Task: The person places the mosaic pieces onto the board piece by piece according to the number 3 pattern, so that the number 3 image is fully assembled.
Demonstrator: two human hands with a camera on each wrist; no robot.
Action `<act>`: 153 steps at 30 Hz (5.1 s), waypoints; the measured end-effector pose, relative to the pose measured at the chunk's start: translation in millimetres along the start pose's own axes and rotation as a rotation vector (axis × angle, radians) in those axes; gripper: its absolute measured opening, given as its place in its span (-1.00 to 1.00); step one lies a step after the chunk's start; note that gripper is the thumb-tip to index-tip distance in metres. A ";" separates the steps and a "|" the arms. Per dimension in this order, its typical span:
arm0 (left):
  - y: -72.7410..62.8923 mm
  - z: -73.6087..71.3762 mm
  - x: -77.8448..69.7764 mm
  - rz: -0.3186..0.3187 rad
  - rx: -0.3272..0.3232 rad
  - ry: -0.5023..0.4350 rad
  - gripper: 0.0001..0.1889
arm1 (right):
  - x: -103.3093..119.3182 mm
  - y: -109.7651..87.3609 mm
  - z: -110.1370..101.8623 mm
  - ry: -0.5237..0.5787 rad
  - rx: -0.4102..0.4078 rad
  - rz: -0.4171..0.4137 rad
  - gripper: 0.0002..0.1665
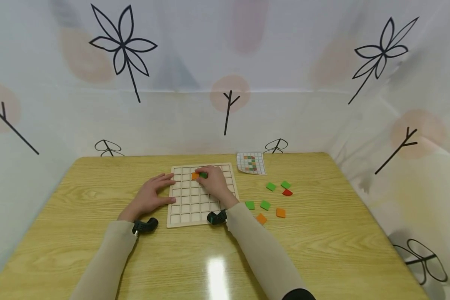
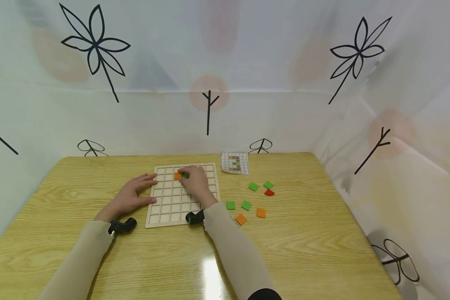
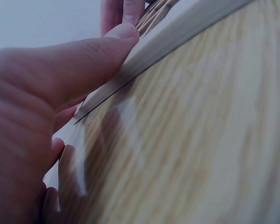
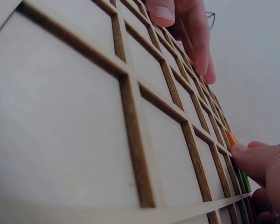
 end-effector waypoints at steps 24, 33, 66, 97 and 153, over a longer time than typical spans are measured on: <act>1.5 1.0 2.3 -0.030 0.008 -0.010 -0.32 | -5.2 -0.7 -2.3 0.079 -0.072 0.035 -0.79; 1.1 2.5 4.8 -0.027 0.003 -0.007 -0.31 | -3.0 -0.5 -0.5 0.071 -0.061 0.022 -0.77; -0.7 -0.5 1.4 -0.018 -0.002 -0.017 -0.31 | -9.4 -12.7 -28.7 0.231 -0.159 0.011 -0.72; -0.8 0.9 -1.0 -0.003 -0.008 -0.007 -0.32 | -45.9 -90.7 -145.3 -0.006 -0.264 -0.044 -0.71; -0.7 1.2 -1.8 -0.010 0.006 -0.034 -0.32 | -85.2 -150.3 -148.0 -0.090 0.308 0.009 -0.48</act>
Point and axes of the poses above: each hand's wrist, its own y-axis towards the middle knuckle, its own z-axis out of the palm, x = y × z, the point moved 9 cm from there along y, towards the middle knuckle, and after that the axes turned 8 degrees about -z, right-handed, at the moved point
